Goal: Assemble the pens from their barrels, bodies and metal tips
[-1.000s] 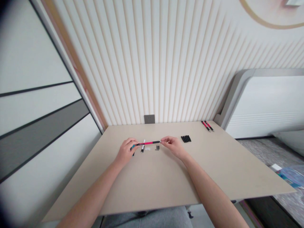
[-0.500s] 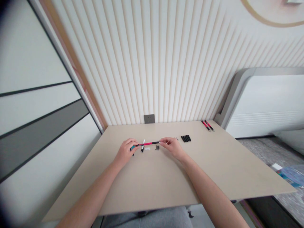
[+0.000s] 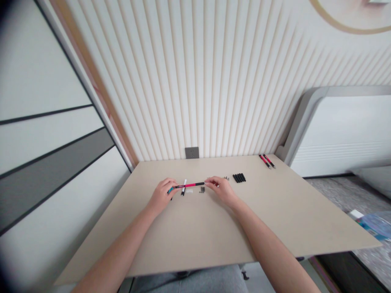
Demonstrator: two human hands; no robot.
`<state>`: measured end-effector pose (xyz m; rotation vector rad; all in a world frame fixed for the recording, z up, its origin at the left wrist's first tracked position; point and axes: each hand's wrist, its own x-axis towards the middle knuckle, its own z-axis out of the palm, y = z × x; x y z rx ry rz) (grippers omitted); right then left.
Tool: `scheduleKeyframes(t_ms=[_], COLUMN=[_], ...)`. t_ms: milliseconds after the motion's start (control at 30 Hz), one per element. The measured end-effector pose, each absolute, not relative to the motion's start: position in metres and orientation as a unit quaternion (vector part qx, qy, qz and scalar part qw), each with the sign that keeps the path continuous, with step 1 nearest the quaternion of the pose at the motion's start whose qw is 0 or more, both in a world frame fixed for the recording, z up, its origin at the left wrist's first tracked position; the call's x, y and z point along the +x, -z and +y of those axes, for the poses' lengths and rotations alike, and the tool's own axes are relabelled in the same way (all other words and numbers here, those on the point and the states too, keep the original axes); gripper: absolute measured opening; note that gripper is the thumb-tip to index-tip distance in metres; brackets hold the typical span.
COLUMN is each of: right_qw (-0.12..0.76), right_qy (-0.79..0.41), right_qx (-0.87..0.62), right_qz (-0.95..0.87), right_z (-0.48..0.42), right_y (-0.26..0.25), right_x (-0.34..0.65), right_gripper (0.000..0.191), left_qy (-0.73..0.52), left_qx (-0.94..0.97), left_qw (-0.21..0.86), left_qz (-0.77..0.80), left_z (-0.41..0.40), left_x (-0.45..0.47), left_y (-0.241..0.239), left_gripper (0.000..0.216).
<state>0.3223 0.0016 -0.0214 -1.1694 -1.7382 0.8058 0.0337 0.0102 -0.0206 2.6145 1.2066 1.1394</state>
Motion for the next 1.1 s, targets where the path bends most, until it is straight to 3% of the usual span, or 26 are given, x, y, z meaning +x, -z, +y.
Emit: scheduleKeyframes(t_ms=[333,633,867,1100], right_qw=[0.417,0.391,0.404,0.359], right_qy=[-0.317,-0.267,-0.262,-0.274], right_qx=[-0.499,-0.493,-0.456,-0.44], right_qz=[-0.69,-0.73,-0.748,-0.776], right_z=[0.003,0.001,-0.005,-0.007], right_y=[0.021,0.024,0.015,0.012], right_x=[0.321,0.316,0.317,0.32], right_gripper=[0.028,0.05,0.03,0.043], left_qy=[-0.371,-0.358,-0.369,-0.377], left_qx=[0.844,0.852,0.841,0.842], left_qw=[0.005,0.005,0.03,0.036], left_qz=[0.388,0.382,0.394,0.383], left_z=[0.01,0.01,0.011,0.01], left_x=[0.034,0.035,0.035,0.035], left_y=[0.022,0.023,0.022,0.02], left_gripper=[0.005,0.004,0.006,0.007])
